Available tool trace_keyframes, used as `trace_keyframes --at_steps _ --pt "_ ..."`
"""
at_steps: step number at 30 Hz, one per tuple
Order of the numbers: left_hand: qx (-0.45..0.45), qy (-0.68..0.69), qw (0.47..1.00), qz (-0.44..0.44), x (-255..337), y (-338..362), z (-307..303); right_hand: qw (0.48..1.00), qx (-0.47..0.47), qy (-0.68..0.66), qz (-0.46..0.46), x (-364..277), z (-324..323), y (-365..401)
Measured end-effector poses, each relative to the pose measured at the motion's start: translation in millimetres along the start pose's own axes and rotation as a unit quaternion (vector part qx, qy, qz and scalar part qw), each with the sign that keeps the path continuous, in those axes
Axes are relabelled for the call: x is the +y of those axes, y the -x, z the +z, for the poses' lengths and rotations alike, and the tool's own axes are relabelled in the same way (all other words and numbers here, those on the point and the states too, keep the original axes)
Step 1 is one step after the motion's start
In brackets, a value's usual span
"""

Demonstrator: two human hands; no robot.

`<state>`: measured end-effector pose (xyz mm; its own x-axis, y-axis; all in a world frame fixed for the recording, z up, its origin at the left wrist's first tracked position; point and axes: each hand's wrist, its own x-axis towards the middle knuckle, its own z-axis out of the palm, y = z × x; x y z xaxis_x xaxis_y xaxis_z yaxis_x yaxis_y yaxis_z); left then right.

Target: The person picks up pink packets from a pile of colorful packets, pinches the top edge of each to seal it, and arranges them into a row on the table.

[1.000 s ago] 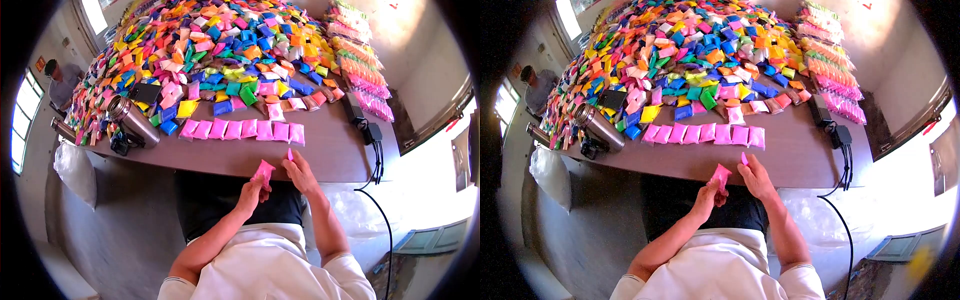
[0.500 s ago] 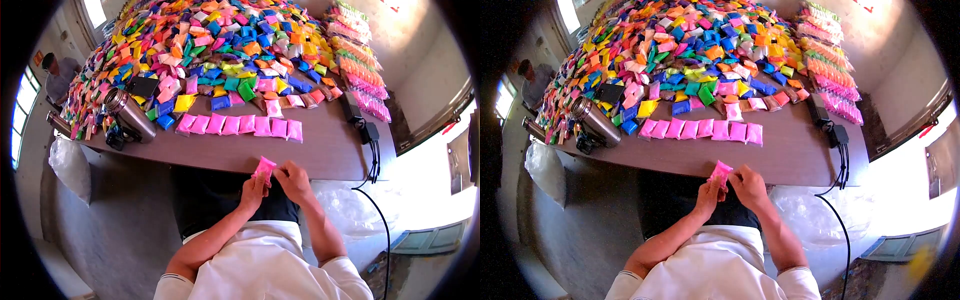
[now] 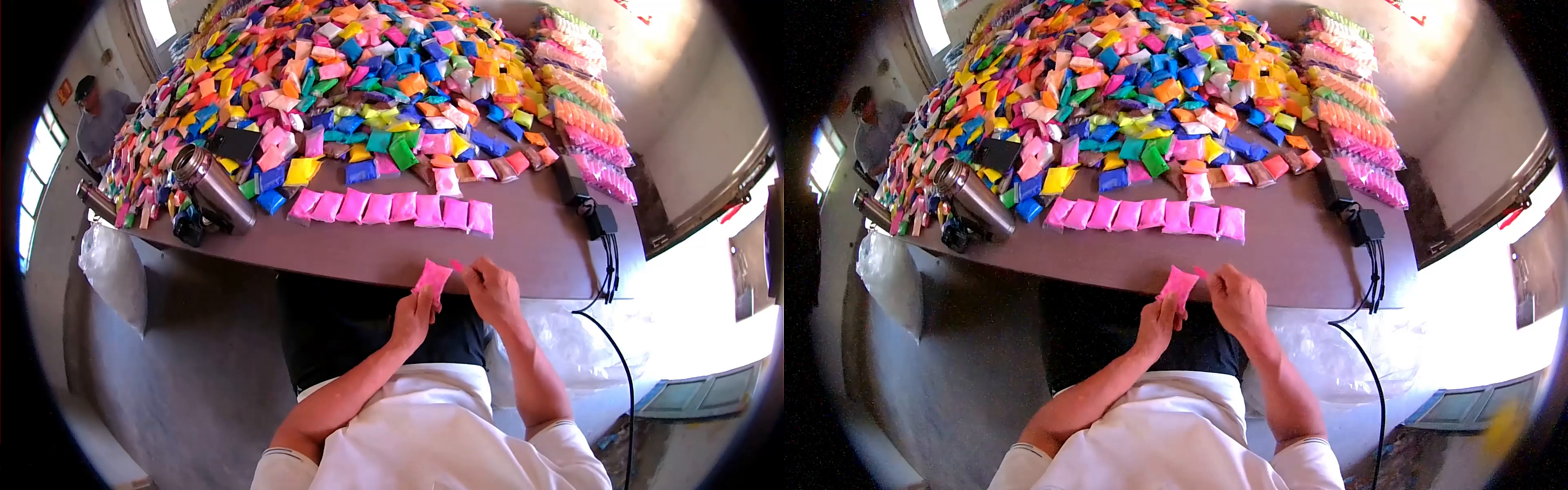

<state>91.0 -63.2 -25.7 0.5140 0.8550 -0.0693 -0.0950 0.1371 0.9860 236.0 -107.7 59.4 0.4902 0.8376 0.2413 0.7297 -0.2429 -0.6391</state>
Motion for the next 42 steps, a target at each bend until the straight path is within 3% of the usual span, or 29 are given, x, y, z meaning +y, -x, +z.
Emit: trace_keyframes --at_steps 7,13,16,20,22,25,28,35,41,42 --pt "-0.006 -0.003 1.000 -0.014 -1 0 1 0.988 -0.051 0.108 -0.099 -1 16 -12" --pt "-0.003 0.001 1.000 -0.011 3 -2 4 0.981 -0.074 0.148 -0.104 5 19 -29" --pt "0.001 -0.059 0.998 0.001 5 -3 2 0.987 -0.015 0.115 -0.108 4 17 -30" --pt "-0.012 -0.023 1.000 -0.013 3 1 2 0.994 -0.054 0.057 -0.075 -13 8 -20" --pt "-0.020 -0.017 1.000 -0.011 6 -1 3 0.980 -0.032 0.070 -0.181 -18 13 -17" --pt "-0.025 -0.007 1.000 -0.001 8 -4 4 0.973 -0.060 0.111 -0.196 -12 21 -27" --pt "-0.021 -0.007 1.000 0.000 11 -3 3 0.965 -0.112 0.170 -0.167 -14 27 -38" --pt "-0.014 0.005 1.000 -0.009 9 -6 0 0.959 -0.156 0.166 -0.166 -20 27 -56" --pt "0.000 0.026 0.999 -0.032 -8 -6 0 0.980 -0.099 0.138 -0.101 -9 24 -45" --pt "-0.001 0.033 0.999 -0.026 -8 -6 -1 0.991 -0.069 0.082 -0.075 -3 20 -42"
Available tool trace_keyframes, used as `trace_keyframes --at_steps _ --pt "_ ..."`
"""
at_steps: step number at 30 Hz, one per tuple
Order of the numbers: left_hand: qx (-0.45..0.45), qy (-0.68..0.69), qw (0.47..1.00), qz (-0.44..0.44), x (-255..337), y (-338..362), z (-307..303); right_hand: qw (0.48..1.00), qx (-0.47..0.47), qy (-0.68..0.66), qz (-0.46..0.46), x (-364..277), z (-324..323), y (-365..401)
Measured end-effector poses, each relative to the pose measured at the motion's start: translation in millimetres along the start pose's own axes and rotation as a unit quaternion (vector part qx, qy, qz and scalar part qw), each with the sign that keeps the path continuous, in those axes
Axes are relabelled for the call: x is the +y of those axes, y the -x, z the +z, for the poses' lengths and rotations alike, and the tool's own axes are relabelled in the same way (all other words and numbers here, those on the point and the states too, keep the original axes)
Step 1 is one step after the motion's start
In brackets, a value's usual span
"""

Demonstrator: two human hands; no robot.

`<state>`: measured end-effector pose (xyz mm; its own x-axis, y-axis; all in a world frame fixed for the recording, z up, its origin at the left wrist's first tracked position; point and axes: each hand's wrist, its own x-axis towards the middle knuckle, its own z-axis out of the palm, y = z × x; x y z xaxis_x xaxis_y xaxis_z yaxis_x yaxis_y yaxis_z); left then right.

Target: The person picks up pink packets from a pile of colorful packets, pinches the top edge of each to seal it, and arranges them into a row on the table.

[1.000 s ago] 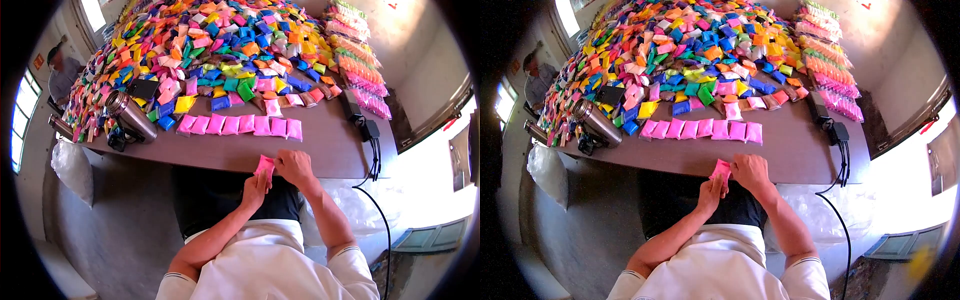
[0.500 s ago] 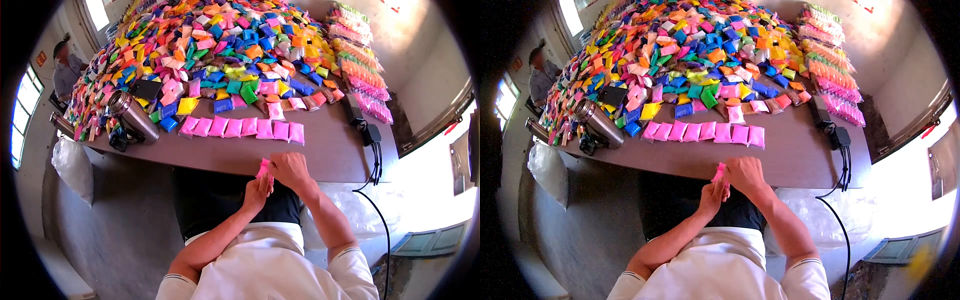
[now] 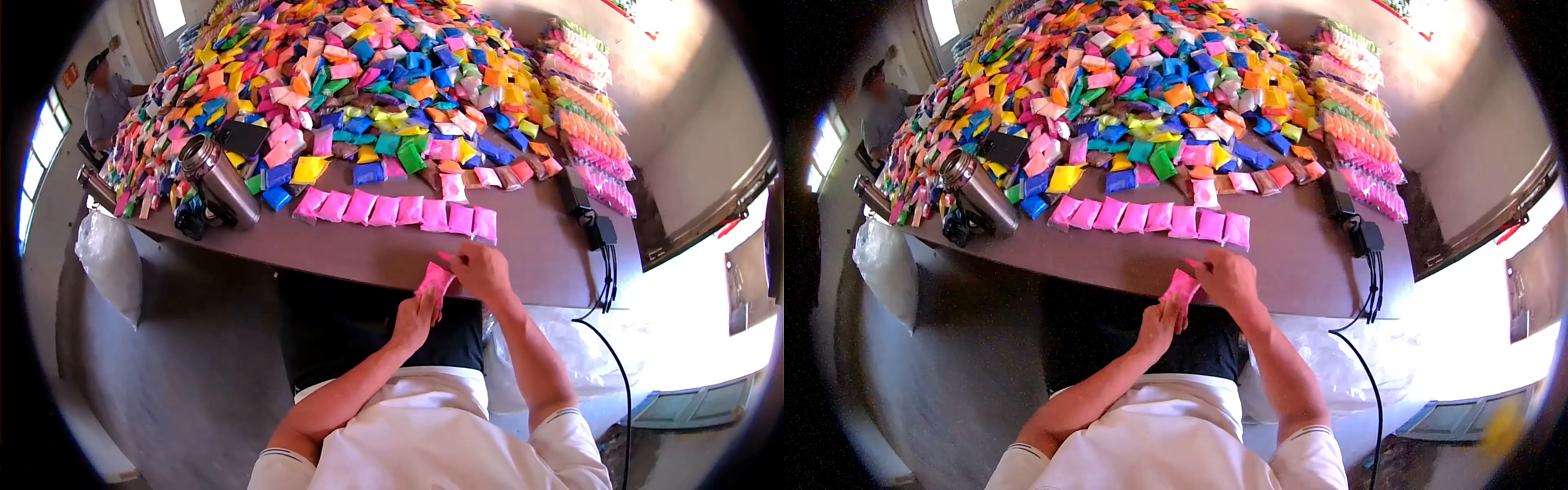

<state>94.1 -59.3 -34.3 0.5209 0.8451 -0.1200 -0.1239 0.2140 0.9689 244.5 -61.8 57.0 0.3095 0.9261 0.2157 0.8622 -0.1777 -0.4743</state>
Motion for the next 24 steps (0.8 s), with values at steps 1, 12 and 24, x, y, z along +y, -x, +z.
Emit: trace_keyframes --at_steps 1,12,24 --pt "0.003 0.003 1.000 -0.001 0 0 -1 0.998 0.033 -0.056 0.026 3 -1 3" --pt "-0.030 0.028 0.999 -0.008 15 4 0 0.999 0.039 -0.028 -0.025 3 11 28" --pt "-0.028 -0.076 0.997 0.005 2 7 -1 0.987 0.001 -0.134 0.086 -9 -10 29"
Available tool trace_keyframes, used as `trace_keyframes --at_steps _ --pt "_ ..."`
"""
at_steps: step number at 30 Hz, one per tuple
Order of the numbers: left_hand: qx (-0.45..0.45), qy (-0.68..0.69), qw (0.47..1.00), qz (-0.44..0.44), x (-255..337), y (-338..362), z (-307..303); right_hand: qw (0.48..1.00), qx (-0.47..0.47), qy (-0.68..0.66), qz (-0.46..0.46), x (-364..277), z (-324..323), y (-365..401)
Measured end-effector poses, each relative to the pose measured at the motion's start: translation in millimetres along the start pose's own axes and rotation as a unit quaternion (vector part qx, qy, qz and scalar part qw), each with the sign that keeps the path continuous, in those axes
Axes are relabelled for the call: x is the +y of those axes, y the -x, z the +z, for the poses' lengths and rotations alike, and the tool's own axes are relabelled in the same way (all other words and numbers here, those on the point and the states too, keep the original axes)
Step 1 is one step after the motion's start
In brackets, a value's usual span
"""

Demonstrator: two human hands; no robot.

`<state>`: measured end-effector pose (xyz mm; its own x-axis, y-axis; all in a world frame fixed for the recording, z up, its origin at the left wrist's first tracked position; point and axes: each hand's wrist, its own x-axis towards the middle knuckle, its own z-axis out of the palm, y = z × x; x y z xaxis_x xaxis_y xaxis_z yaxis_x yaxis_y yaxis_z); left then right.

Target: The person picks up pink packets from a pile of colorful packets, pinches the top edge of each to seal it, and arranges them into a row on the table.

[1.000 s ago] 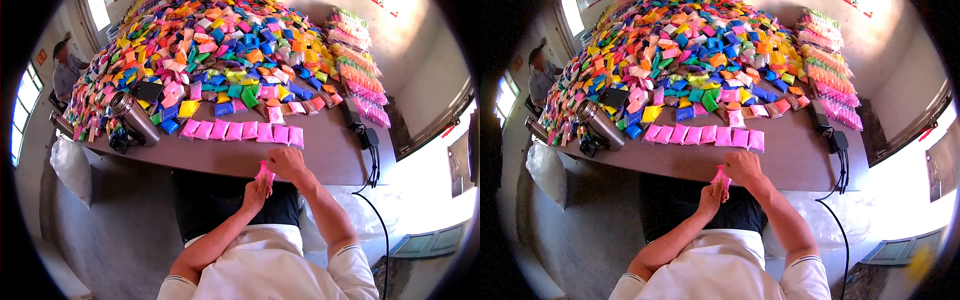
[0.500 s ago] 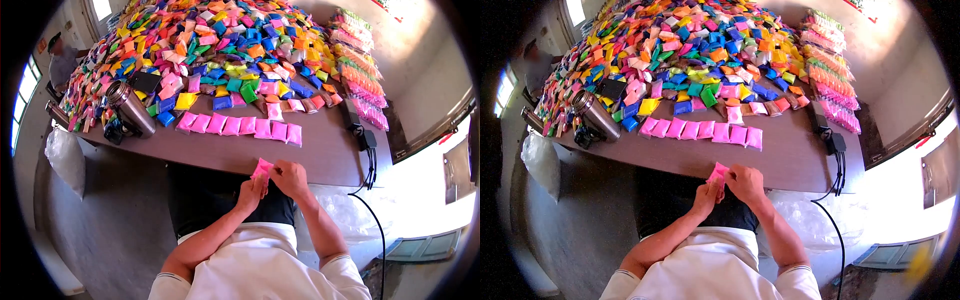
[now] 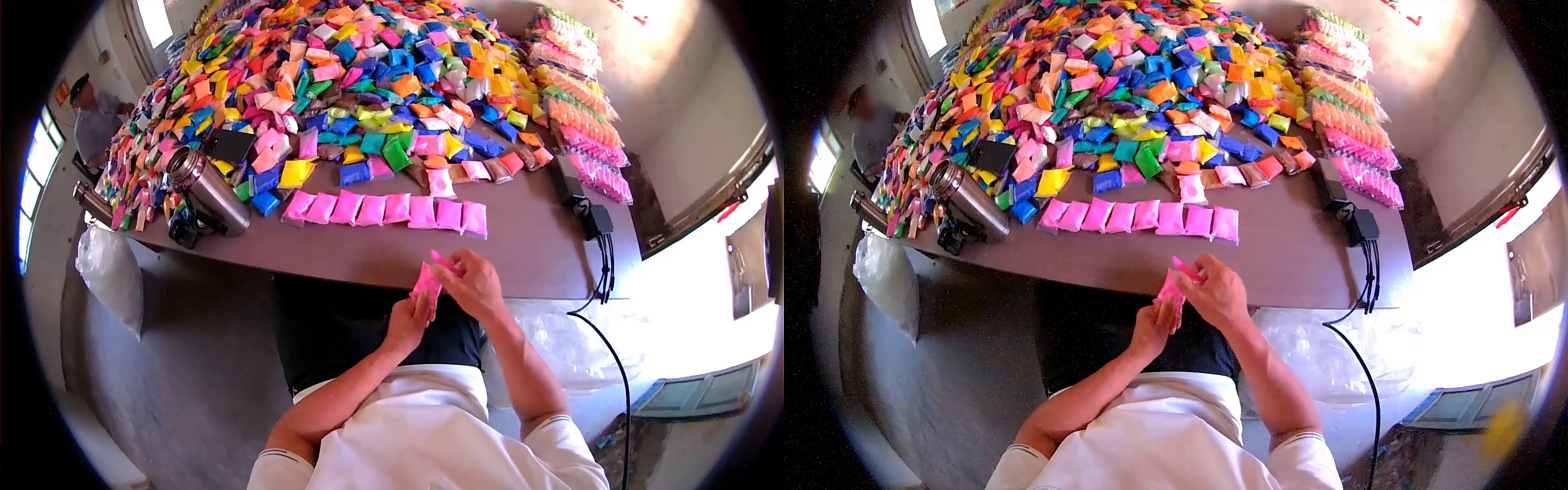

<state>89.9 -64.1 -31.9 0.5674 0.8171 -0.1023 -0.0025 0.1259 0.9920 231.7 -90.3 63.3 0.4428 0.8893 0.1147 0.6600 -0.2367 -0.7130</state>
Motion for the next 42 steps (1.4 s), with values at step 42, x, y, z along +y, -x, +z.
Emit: trace_keyframes --at_steps 42 --pt "-0.020 0.209 0.975 -0.079 3 -1 -11 0.997 -0.024 -0.001 -0.075 13 9 16"
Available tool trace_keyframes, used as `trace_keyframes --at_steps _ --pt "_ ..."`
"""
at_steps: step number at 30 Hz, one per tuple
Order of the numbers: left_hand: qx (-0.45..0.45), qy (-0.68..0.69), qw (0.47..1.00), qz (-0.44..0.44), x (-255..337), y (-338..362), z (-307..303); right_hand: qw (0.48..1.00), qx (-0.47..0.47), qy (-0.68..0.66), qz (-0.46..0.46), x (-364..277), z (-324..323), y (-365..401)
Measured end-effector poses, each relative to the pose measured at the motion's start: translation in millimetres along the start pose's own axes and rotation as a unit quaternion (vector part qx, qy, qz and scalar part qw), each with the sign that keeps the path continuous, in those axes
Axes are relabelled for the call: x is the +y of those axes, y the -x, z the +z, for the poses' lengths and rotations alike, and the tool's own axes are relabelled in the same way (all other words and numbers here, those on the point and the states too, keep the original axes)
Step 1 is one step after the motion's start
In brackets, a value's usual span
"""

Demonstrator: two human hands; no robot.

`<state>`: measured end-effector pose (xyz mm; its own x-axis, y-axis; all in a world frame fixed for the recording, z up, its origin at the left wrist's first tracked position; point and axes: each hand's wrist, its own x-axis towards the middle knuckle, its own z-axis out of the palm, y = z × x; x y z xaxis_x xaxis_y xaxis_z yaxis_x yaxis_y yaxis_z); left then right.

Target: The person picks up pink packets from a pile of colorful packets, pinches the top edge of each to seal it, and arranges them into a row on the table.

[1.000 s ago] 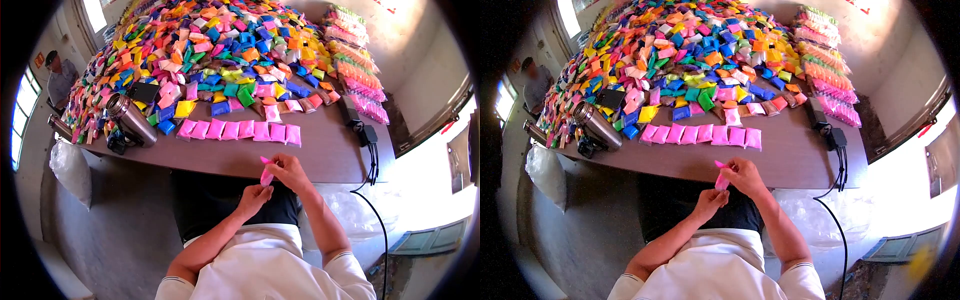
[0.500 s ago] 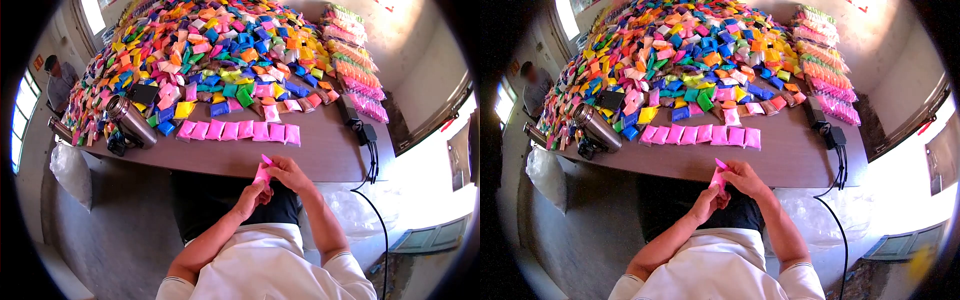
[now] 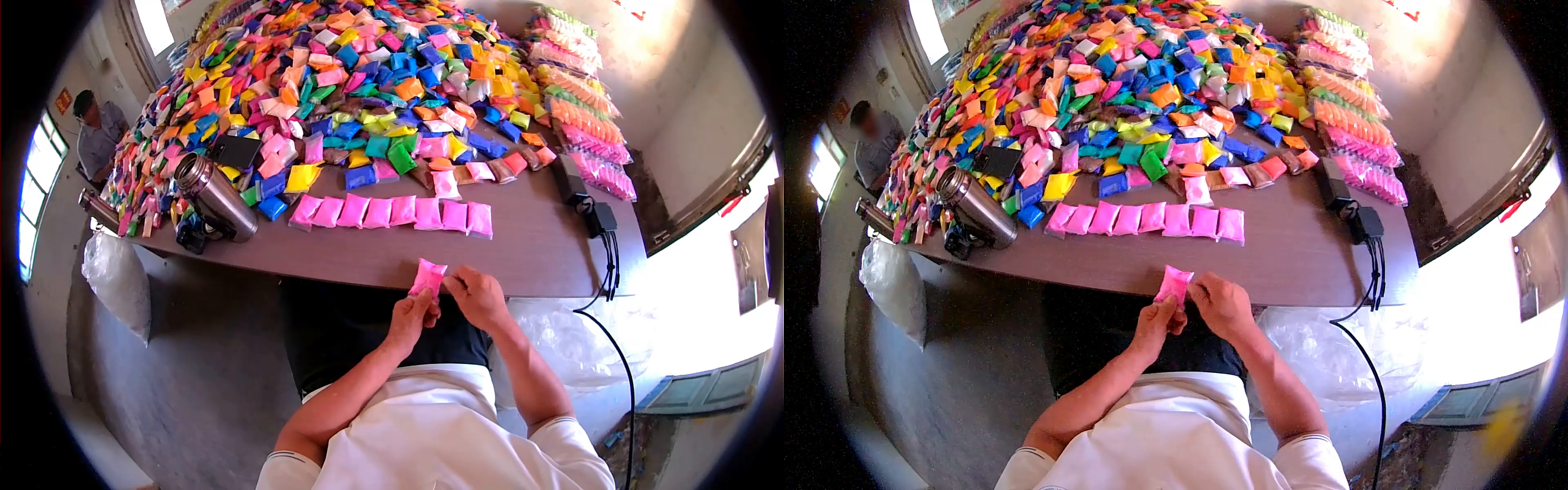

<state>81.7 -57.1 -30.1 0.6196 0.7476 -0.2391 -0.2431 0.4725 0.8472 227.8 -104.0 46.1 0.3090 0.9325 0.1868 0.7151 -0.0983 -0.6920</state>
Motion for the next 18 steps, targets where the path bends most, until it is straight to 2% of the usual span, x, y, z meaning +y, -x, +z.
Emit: trace_keyframes --at_steps 1,3,5,8,14,18 --pt "0.001 -0.001 1.000 -0.001 0 0 1 1.000 0.000 -0.002 0.001 -3 5 -1" --pt "0.019 -0.013 1.000 0.001 2 1 3 0.995 0.005 0.094 -0.045 -7 11 -1" --pt "0.026 -0.032 0.999 0.004 3 0 3 0.994 0.015 0.101 -0.042 -8 12 -5" --pt "0.030 -0.052 0.998 0.018 8 -1 7 0.994 -0.002 0.112 -0.007 -4 14 -9" --pt "0.029 -0.087 0.996 0.021 12 -3 6 0.995 0.052 0.076 0.024 9 22 -21" --pt "0.023 -0.113 0.993 0.035 10 -5 5 0.988 0.072 0.123 0.054 8 18 -29"
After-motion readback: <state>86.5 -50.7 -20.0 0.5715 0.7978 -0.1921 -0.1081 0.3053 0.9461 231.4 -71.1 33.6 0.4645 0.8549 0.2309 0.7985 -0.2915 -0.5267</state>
